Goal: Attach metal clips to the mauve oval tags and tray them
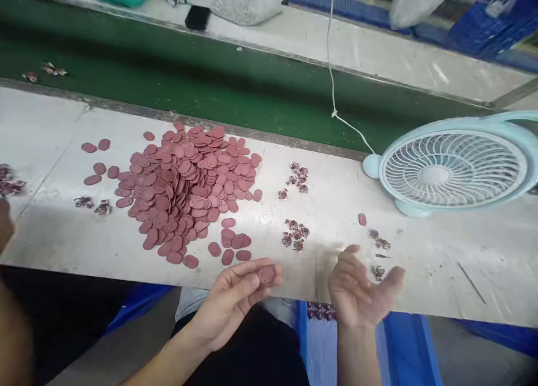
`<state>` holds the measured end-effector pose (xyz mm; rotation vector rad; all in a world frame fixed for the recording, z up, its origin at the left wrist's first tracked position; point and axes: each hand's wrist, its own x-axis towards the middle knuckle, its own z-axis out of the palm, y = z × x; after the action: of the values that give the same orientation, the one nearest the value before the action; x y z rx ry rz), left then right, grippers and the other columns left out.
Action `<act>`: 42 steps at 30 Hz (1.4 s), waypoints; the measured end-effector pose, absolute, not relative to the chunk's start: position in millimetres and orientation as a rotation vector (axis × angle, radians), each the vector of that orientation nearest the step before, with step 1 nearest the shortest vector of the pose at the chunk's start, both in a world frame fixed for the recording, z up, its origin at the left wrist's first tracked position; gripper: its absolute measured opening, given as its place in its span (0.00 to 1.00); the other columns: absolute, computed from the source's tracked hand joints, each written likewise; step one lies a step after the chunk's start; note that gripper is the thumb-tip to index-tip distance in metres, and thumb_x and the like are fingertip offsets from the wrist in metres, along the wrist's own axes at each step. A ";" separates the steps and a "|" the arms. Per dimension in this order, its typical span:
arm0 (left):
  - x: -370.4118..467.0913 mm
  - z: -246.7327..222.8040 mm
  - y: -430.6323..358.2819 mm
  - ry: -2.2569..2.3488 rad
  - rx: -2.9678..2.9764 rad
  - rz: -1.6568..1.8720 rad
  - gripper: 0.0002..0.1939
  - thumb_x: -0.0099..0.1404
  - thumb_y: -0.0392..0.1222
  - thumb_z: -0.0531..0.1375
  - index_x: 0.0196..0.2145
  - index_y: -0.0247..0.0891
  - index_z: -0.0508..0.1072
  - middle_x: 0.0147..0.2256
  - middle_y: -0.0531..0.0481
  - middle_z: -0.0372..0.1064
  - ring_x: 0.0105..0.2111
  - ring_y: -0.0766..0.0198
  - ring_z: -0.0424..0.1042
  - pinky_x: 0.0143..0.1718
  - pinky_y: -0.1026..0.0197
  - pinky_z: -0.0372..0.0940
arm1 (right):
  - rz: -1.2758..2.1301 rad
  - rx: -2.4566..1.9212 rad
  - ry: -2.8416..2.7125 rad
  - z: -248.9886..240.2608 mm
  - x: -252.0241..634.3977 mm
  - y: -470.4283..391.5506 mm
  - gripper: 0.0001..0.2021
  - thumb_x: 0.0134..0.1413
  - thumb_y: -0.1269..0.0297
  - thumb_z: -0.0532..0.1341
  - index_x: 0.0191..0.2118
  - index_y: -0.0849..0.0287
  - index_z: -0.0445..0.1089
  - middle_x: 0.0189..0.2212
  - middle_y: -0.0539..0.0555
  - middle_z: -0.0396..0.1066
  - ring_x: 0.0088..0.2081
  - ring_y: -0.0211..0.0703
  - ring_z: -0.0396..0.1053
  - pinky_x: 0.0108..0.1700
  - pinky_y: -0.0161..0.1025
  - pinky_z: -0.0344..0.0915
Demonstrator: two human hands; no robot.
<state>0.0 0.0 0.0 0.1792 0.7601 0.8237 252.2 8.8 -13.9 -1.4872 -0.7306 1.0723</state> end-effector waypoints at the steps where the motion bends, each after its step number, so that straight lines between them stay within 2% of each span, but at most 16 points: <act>1: -0.3 -1.3 -0.5 0.769 0.175 0.821 0.14 0.68 0.37 0.64 0.51 0.36 0.80 0.53 0.39 0.78 0.51 0.56 0.78 0.48 0.65 0.73 | 1.069 -1.551 -0.799 -14.7 246.0 7.6 0.37 0.60 0.28 0.40 0.37 0.54 0.72 0.18 0.45 0.54 0.15 0.35 0.47 0.12 0.31 0.39; 3: -0.3 -3.0 -1.2 0.779 0.169 0.817 0.14 0.67 0.37 0.64 0.51 0.36 0.80 0.52 0.39 0.78 0.51 0.56 0.78 0.48 0.66 0.73 | 1.039 -1.690 -0.950 -17.4 234.3 7.5 0.24 0.60 0.38 0.57 0.36 0.56 0.74 0.19 0.48 0.64 0.18 0.37 0.59 0.18 0.33 0.55; 5: 0.7 -2.7 -1.0 0.781 0.170 0.816 0.14 0.67 0.37 0.64 0.50 0.36 0.80 0.52 0.39 0.79 0.51 0.56 0.78 0.47 0.66 0.73 | 0.957 -1.862 -1.150 -22.4 225.0 12.4 0.16 0.58 0.47 0.65 0.35 0.56 0.75 0.22 0.50 0.70 0.23 0.42 0.66 0.27 0.37 0.62; 6: 1.4 -1.9 -0.6 0.778 0.172 0.814 0.14 0.68 0.37 0.64 0.50 0.36 0.80 0.52 0.40 0.79 0.50 0.56 0.78 0.47 0.66 0.73 | 0.901 -1.948 -1.252 -25.5 221.7 16.3 0.15 0.58 0.49 0.65 0.35 0.57 0.75 0.23 0.51 0.71 0.26 0.44 0.68 0.30 0.39 0.62; 10: 2.9 1.4 0.8 0.766 0.181 0.802 0.13 0.67 0.36 0.65 0.49 0.36 0.80 0.51 0.40 0.80 0.49 0.57 0.79 0.46 0.66 0.73 | 0.818 -2.061 -1.392 -33.6 219.0 28.7 0.11 0.57 0.53 0.67 0.32 0.56 0.71 0.19 0.47 0.66 0.25 0.44 0.64 0.31 0.41 0.57; 13: 1.5 0.6 -0.2 0.779 0.184 0.806 0.13 0.67 0.37 0.65 0.49 0.36 0.80 0.51 0.40 0.79 0.49 0.57 0.79 0.46 0.65 0.73 | 0.844 -2.059 -1.433 -27.7 224.1 23.6 0.10 0.57 0.57 0.67 0.31 0.56 0.71 0.24 0.49 0.69 0.27 0.44 0.66 0.32 0.41 0.59; 17: 2.5 -3.0 -2.7 0.799 0.235 0.811 0.14 0.67 0.38 0.65 0.50 0.38 0.80 0.52 0.39 0.79 0.50 0.57 0.78 0.47 0.65 0.72 | 1.202 -1.850 -1.199 -5.4 227.6 0.0 0.12 0.58 0.53 0.67 0.40 0.56 0.75 0.29 0.51 0.72 0.29 0.42 0.69 0.30 0.38 0.67; 19: 5.3 -4.1 -3.8 0.798 0.288 0.808 0.14 0.67 0.39 0.66 0.50 0.40 0.80 0.53 0.40 0.78 0.50 0.57 0.78 0.47 0.64 0.71 | 1.380 -1.634 -1.064 7.1 224.2 -12.9 0.11 0.58 0.55 0.69 0.43 0.55 0.77 0.33 0.53 0.73 0.31 0.42 0.71 0.29 0.37 0.69; 23: 10.2 -5.2 -6.0 0.795 0.418 0.832 0.15 0.65 0.40 0.67 0.51 0.42 0.80 0.52 0.42 0.79 0.52 0.55 0.77 0.50 0.60 0.71 | 1.541 -1.339 -1.034 23.8 210.3 -27.1 0.08 0.61 0.64 0.68 0.45 0.48 0.80 0.40 0.53 0.75 0.36 0.41 0.73 0.33 0.36 0.73; 27: 11.0 -5.7 -8.1 0.803 0.523 0.853 0.16 0.65 0.38 0.67 0.51 0.43 0.80 0.52 0.43 0.79 0.52 0.55 0.77 0.54 0.56 0.70 | 1.611 -1.310 -1.034 29.4 200.4 -25.4 0.11 0.64 0.64 0.65 0.49 0.44 0.79 0.43 0.54 0.76 0.36 0.40 0.74 0.34 0.36 0.74; 34: 12.3 -5.3 -9.1 0.784 0.512 0.868 0.15 0.65 0.36 0.67 0.49 0.43 0.80 0.47 0.46 0.82 0.49 0.58 0.78 0.51 0.58 0.71 | 1.578 -1.425 -1.151 35.4 197.2 -18.8 0.11 0.64 0.62 0.65 0.51 0.48 0.79 0.39 0.53 0.75 0.31 0.37 0.72 0.33 0.34 0.73; 38: 14.5 -4.5 -8.2 0.750 0.467 0.860 0.14 0.64 0.35 0.68 0.48 0.42 0.77 0.46 0.46 0.81 0.47 0.60 0.78 0.49 0.59 0.71 | 1.585 -1.424 -1.152 36.5 197.1 -19.2 0.10 0.64 0.62 0.65 0.50 0.48 0.79 0.38 0.52 0.75 0.33 0.38 0.73 0.34 0.35 0.72; 42: 16.7 -3.5 -6.8 0.722 0.407 0.865 0.08 0.64 0.35 0.68 0.40 0.40 0.75 0.38 0.49 0.81 0.39 0.64 0.78 0.43 0.62 0.70 | 1.584 -1.427 -1.164 37.0 198.6 -19.4 0.10 0.65 0.62 0.64 0.50 0.48 0.79 0.40 0.53 0.75 0.37 0.40 0.74 0.37 0.36 0.73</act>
<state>16.7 -6.8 -3.5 0.4070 0.7222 0.8648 198.6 -19.4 37.0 -1.4267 -1.1640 1.5845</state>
